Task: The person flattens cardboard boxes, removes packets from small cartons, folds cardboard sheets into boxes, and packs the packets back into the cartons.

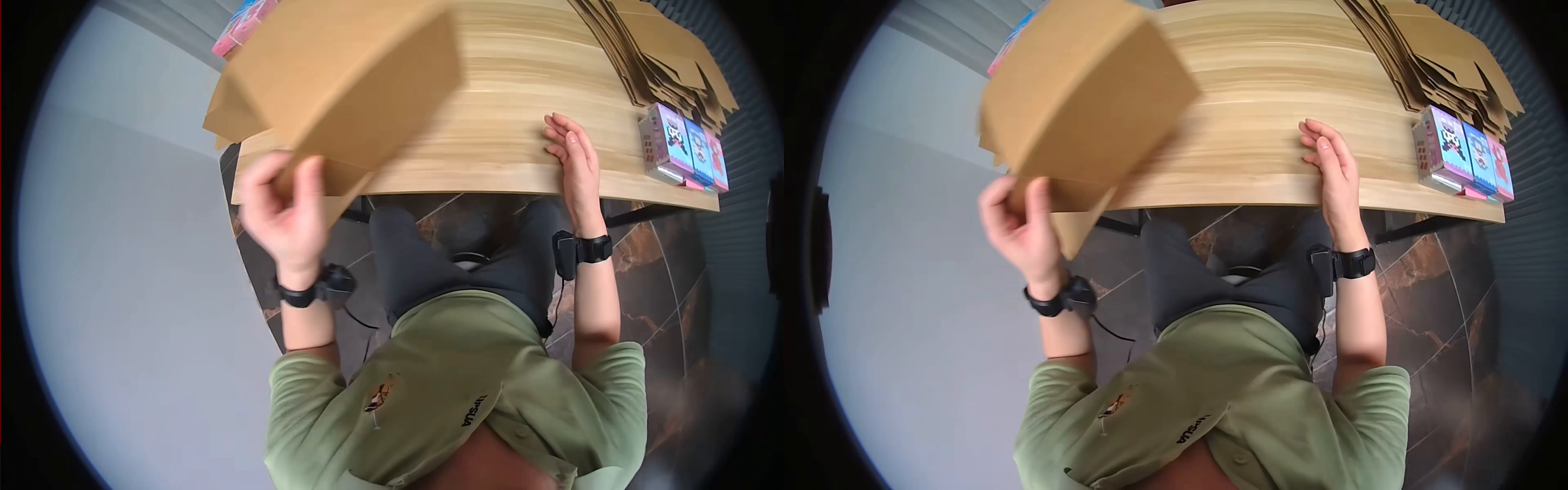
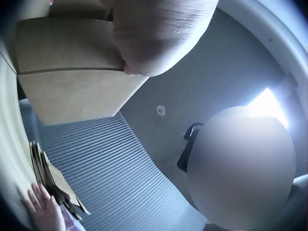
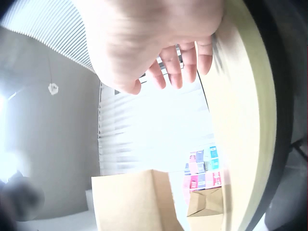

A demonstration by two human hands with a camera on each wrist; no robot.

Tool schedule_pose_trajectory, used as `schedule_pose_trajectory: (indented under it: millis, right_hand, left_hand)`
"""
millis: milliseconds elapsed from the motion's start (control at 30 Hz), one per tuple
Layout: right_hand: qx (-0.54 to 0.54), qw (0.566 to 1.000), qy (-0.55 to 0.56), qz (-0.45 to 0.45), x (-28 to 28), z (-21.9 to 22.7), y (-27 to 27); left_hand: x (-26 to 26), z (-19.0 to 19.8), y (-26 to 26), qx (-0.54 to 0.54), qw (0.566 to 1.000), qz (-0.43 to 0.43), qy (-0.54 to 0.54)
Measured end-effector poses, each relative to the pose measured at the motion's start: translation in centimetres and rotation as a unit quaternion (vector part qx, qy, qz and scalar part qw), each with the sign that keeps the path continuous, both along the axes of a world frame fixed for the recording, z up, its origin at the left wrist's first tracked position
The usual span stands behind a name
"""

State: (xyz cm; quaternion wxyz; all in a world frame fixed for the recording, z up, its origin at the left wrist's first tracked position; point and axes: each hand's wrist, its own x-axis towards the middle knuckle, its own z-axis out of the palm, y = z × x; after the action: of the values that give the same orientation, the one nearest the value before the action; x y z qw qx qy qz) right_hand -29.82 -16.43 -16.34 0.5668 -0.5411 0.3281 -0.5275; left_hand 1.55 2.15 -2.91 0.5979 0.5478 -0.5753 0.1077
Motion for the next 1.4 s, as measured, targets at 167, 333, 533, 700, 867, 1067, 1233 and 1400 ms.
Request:
schedule_pose_trajectory:
  millis: [167,333,533,700,867,1067,1233,1400]
  right_hand:
    - [0.008,0.993,-0.118,0.024,-0.4,0.9,1.8]
    - [0.013,0.996,-0.075,0.045,-1.2,1.1,2.8]
    - [0.015,0.996,-0.054,0.07,-1.5,-0.3,2.5]
    - [0.054,0.992,-0.087,0.074,-1.5,0.4,1.2]
    - [0.07,0.99,-0.087,0.084,-1.4,2.1,-0.5]
    - [0.073,0.991,-0.077,0.08,-2.5,2.8,-2.0]
    - [0.202,0.969,-0.099,0.1,0.3,-0.9,-1.1]
    - [0.153,0.972,-0.163,-0.067,-0.8,-1.2,-1.6]
  left_hand:
    - [-4.9,-3.6,-3.3,0.066,0.994,-0.06,-0.064]
    - [-6.0,-6.2,-4.1,0.193,0.975,-0.105,-0.044]
    - [0.2,-6.2,-6.5,0.264,0.8,-0.451,0.294]
    - [4.0,-7.1,-13.2,0.439,0.778,-0.377,0.247]
    - [-1.0,-10.9,-17.6,0.518,0.771,-0.37,-0.01]
    - [-3.7,-12.5,-17.0,0.518,0.765,-0.38,-0.032]
    - [-4.2,-12.6,-17.2,0.516,0.766,-0.382,-0.037]
    - [-4.8,-12.6,-18.2,0.515,0.765,-0.384,-0.042]
